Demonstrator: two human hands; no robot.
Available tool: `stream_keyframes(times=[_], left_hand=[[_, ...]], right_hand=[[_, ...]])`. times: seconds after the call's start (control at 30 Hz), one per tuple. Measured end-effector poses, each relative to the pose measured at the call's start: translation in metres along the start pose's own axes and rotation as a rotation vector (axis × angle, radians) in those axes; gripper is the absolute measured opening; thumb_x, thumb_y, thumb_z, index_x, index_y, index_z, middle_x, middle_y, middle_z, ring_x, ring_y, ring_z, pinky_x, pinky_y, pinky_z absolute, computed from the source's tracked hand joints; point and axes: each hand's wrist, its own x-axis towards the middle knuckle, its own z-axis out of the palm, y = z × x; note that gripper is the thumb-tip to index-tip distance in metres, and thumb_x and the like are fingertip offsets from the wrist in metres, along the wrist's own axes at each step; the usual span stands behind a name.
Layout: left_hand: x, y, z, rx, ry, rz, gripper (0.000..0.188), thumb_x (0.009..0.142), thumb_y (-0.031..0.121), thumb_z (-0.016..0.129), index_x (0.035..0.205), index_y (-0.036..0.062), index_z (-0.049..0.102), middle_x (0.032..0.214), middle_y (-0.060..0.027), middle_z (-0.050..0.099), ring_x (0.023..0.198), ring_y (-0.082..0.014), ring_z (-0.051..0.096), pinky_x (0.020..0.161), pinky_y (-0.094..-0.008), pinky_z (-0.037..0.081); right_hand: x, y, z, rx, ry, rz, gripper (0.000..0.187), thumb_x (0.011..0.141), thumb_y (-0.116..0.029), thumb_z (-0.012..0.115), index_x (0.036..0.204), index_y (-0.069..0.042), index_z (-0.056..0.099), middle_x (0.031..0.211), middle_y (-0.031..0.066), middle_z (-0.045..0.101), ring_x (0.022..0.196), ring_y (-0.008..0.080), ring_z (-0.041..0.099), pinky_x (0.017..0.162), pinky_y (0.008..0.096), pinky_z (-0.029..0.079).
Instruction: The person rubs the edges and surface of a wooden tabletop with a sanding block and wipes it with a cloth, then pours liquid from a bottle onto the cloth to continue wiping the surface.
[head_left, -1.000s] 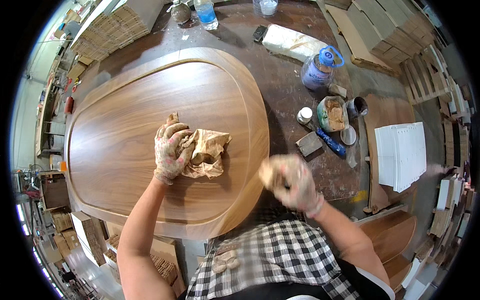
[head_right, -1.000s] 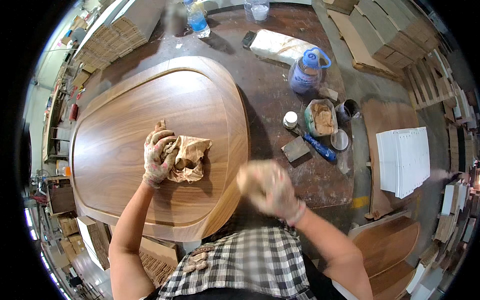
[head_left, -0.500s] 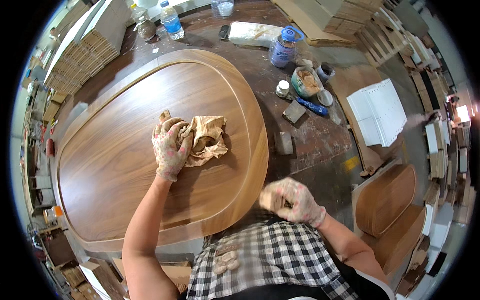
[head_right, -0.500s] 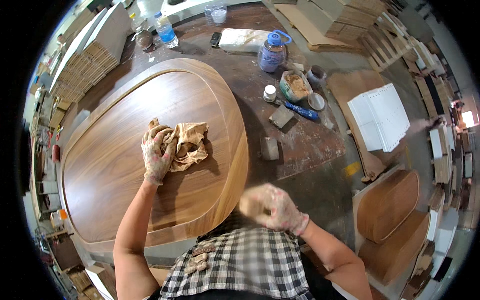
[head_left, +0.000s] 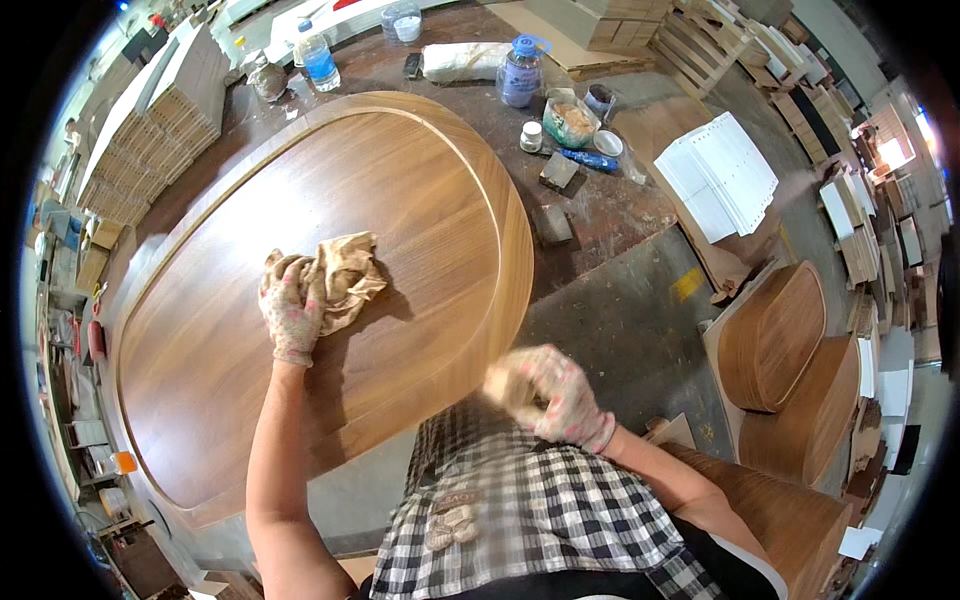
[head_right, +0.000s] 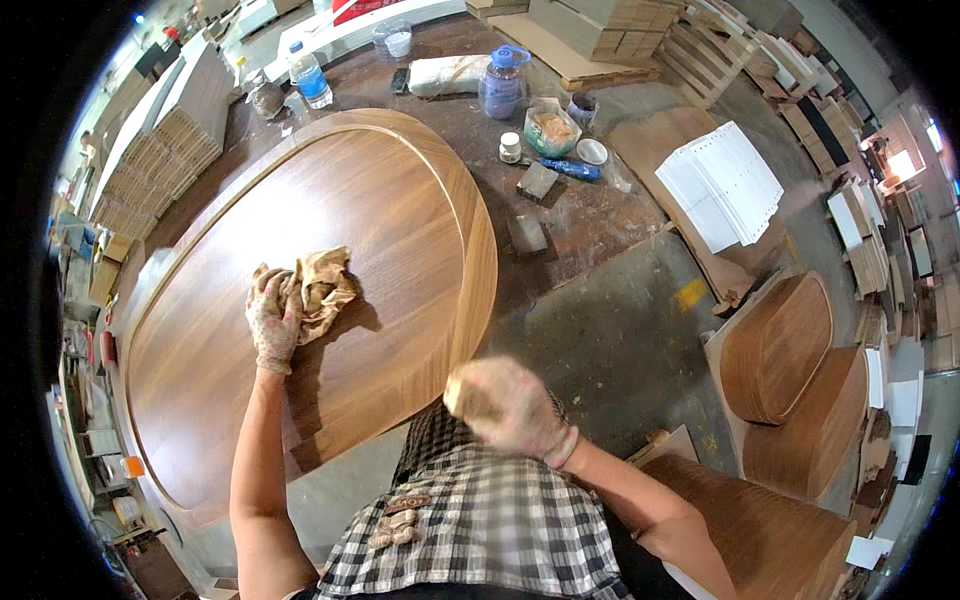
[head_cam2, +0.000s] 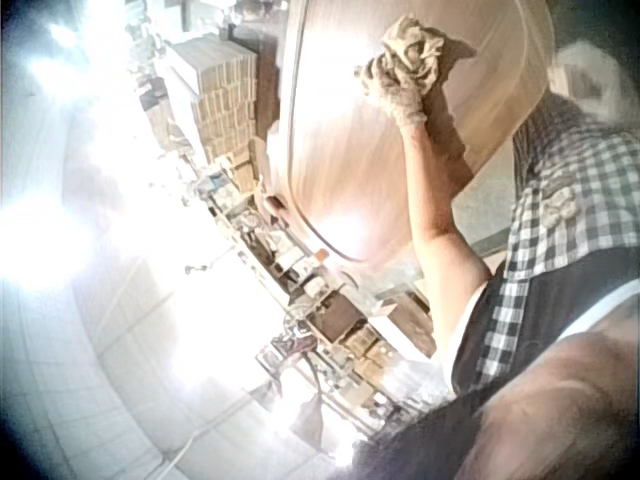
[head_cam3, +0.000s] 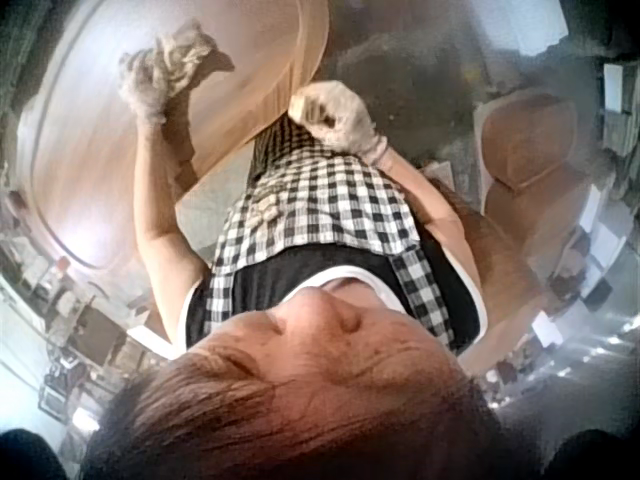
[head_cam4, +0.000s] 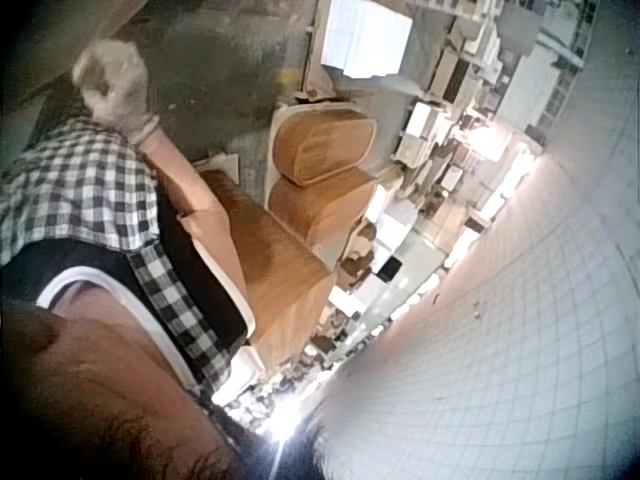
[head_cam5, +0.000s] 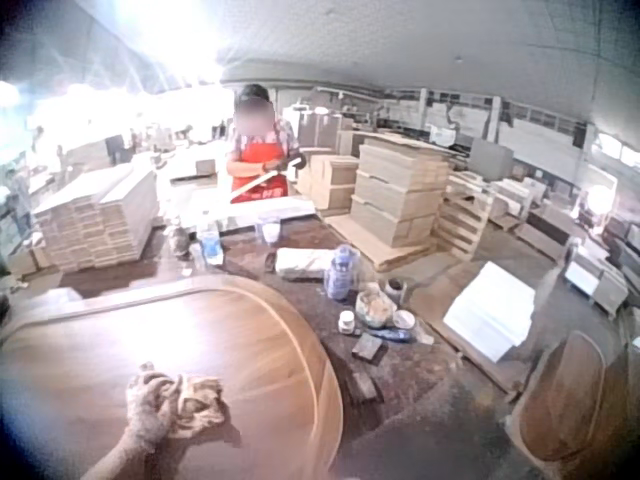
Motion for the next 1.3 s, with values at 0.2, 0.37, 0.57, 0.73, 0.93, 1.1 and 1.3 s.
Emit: stream_keyframes(times=[0.2,0.37,0.57,0.73,0.93,1.1,1.3], left_hand=[[-0.018,-0.009,-0.008,0.016,-0.003,-0.119,0.034,0.085,0.015,0.069,0.118,0.0091,0.067,0.123,-0.0125,0.064,0.121,-0.0359,0.055,0.108,-0.0481,0.038],[-0.022,-0.005,-0.015,0.053,0.005,-0.076,0.028,0.089,0.014,0.067,0.116,0.0061,0.068,0.121,-0.0141,0.065,0.119,-0.0378,0.057,0.104,-0.0479,0.042],[-0.020,-0.003,-0.015,0.044,0.009,-0.059,0.029,0.087,0.011,0.067,0.116,0.0055,0.067,0.120,-0.0149,0.065,0.118,-0.0369,0.058,0.103,-0.0479,0.044],[-0.020,-0.003,-0.018,0.045,-0.014,-0.083,0.031,0.086,0.012,0.068,0.116,0.0052,0.067,0.121,-0.0161,0.064,0.117,-0.0385,0.057,0.104,-0.0484,0.043],[-0.015,0.002,-0.020,0.056,-0.068,-0.099,0.034,0.087,0.012,0.067,0.121,0.0061,0.065,0.126,-0.0169,0.061,0.128,-0.0390,0.051,0.109,-0.0490,0.038],[-0.015,-0.016,-0.019,-0.020,-0.116,0.115,0.034,0.087,0.020,0.067,0.119,0.0092,0.064,0.125,-0.0115,0.060,0.122,-0.0353,0.053,0.107,-0.0505,0.035],[-0.013,-0.020,-0.027,-0.161,-0.200,0.193,0.030,0.086,0.021,0.069,0.113,0.0077,0.067,0.122,-0.0122,0.062,0.120,-0.0361,0.054,0.105,-0.0504,0.038]], right_hand=[[0.063,0.047,-0.026,-0.365,0.262,-0.024,0.038,0.082,-0.009,0.076,0.115,-0.004,0.059,0.109,0.0133,0.065,0.099,0.0261,0.065,0.087,0.0396,0.055],[-0.014,0.008,0.025,-0.113,-0.034,-0.173,0.049,0.076,-0.017,0.081,0.120,-0.007,0.062,0.114,0.0134,0.064,0.103,0.0310,0.064,0.093,0.0443,0.053],[0.021,0.021,0.007,-0.206,0.218,-0.104,0.046,0.075,-0.013,0.080,0.116,-0.004,0.059,0.112,0.0129,0.064,0.104,0.0321,0.062,0.090,0.0417,0.053],[-0.020,-0.023,0.068,-0.008,0.051,-0.127,0.044,0.075,-0.013,0.079,0.115,-0.007,0.062,0.114,0.0144,0.064,0.107,0.0320,0.060,0.092,0.0455,0.050],[-0.008,-0.034,0.060,-0.143,0.297,-0.032,0.034,0.080,-0.007,0.078,0.111,-0.004,0.065,0.107,0.0127,0.067,0.100,0.0304,0.065,0.089,0.0413,0.054],[-0.016,-0.063,0.111,-0.274,0.361,0.160,0.027,0.079,-0.009,0.076,0.105,-0.009,0.066,0.110,0.0120,0.065,0.102,0.0262,0.063,0.091,0.0399,0.052],[-0.040,-0.120,0.161,-0.167,0.353,0.220,0.034,0.082,-0.014,0.078,0.111,-0.004,0.065,0.108,0.0131,0.067,0.101,0.0287,0.066,0.092,0.0413,0.052]])
